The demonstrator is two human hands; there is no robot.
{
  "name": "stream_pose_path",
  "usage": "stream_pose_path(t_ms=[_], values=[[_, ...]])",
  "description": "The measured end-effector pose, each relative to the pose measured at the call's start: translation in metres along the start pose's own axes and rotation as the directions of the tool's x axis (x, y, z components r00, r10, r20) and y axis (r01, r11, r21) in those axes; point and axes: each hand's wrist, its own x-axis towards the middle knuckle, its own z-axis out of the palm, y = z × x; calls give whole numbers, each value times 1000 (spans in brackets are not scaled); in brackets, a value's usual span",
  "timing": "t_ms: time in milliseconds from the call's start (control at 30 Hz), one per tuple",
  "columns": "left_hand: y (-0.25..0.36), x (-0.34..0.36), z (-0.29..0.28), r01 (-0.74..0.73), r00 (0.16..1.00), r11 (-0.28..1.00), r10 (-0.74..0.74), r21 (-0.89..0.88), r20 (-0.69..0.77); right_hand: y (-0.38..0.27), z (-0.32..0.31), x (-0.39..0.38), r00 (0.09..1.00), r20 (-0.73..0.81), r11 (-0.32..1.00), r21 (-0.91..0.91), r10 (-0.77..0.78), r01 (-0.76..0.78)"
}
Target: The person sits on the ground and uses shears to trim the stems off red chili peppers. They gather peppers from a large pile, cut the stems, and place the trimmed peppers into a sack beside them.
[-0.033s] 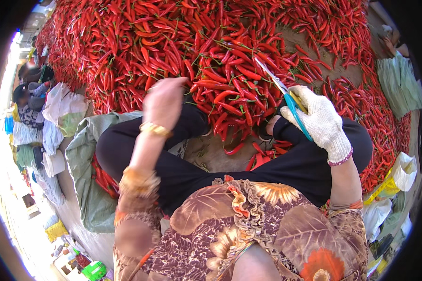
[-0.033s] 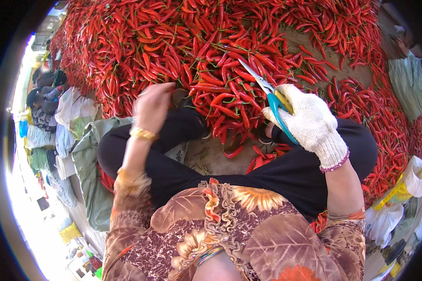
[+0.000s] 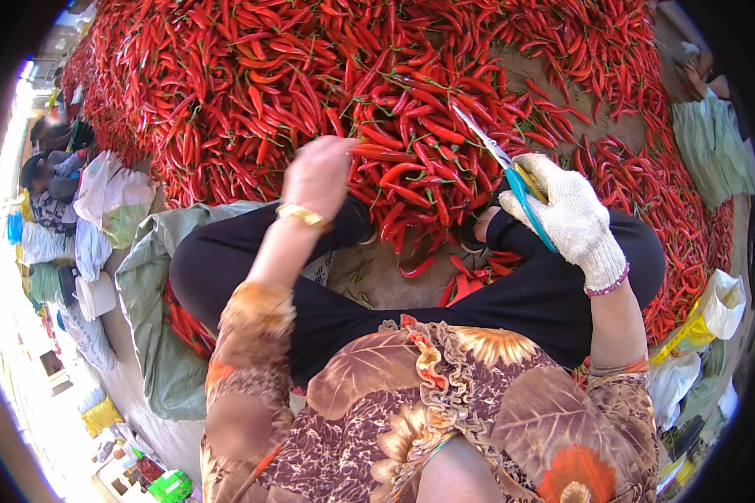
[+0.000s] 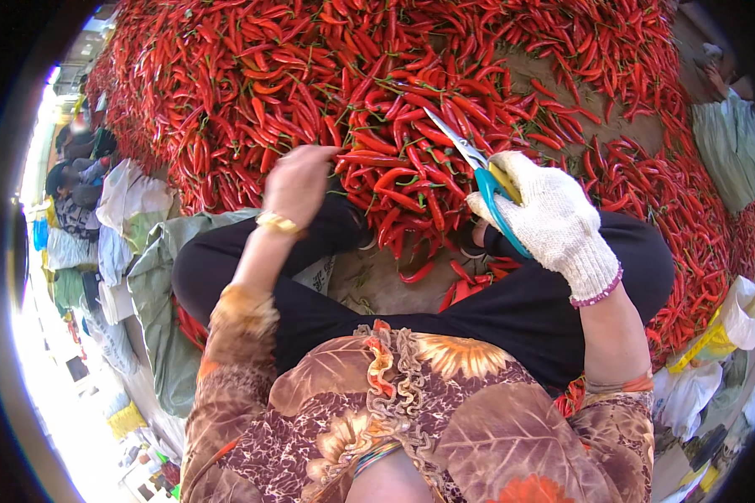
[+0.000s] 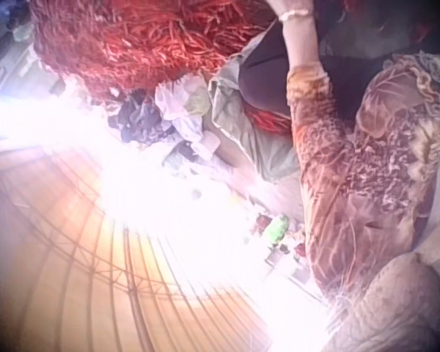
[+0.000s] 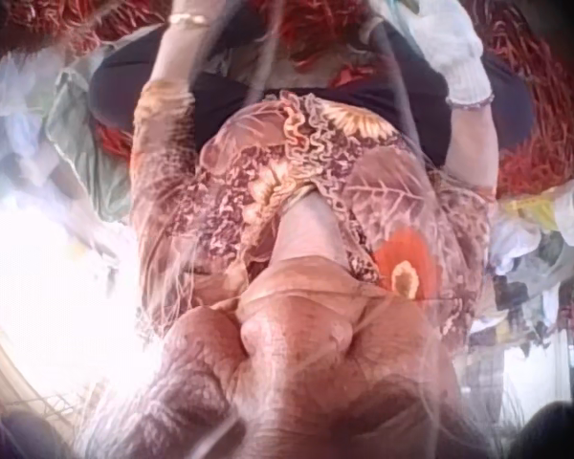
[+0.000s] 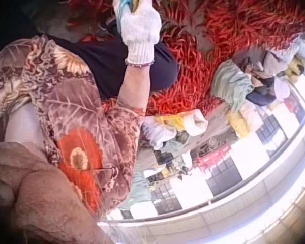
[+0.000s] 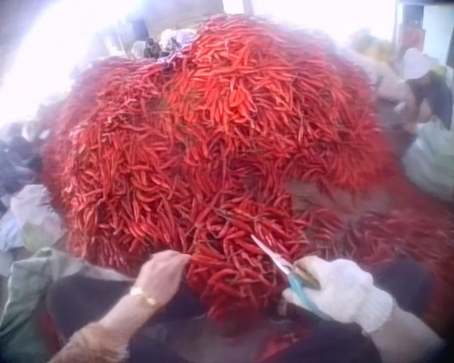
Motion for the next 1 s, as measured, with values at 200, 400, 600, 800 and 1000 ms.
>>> stream_pose_path(t_ms=[200,400,600,800,1000], values=[[9,25,139,-36,909,991,-22,131,416,5,2,9,1000,-15,991,134,-21,23],[11,18,154,-50,944,970,-33,239,329,6,-4,14,997,49,960,271,58,-69],[0,20,103,109,879,992,-126,63,460,4,-8,11,992,122,989,136,34,-51],[23,24,52,451,875,668,-201,-592,440,-5,-7,7,961,269,998,-30,61,-55],[52,21,40,548,828,423,-151,-721,541,-8,-7,7,945,318,996,-64,82,-65]])
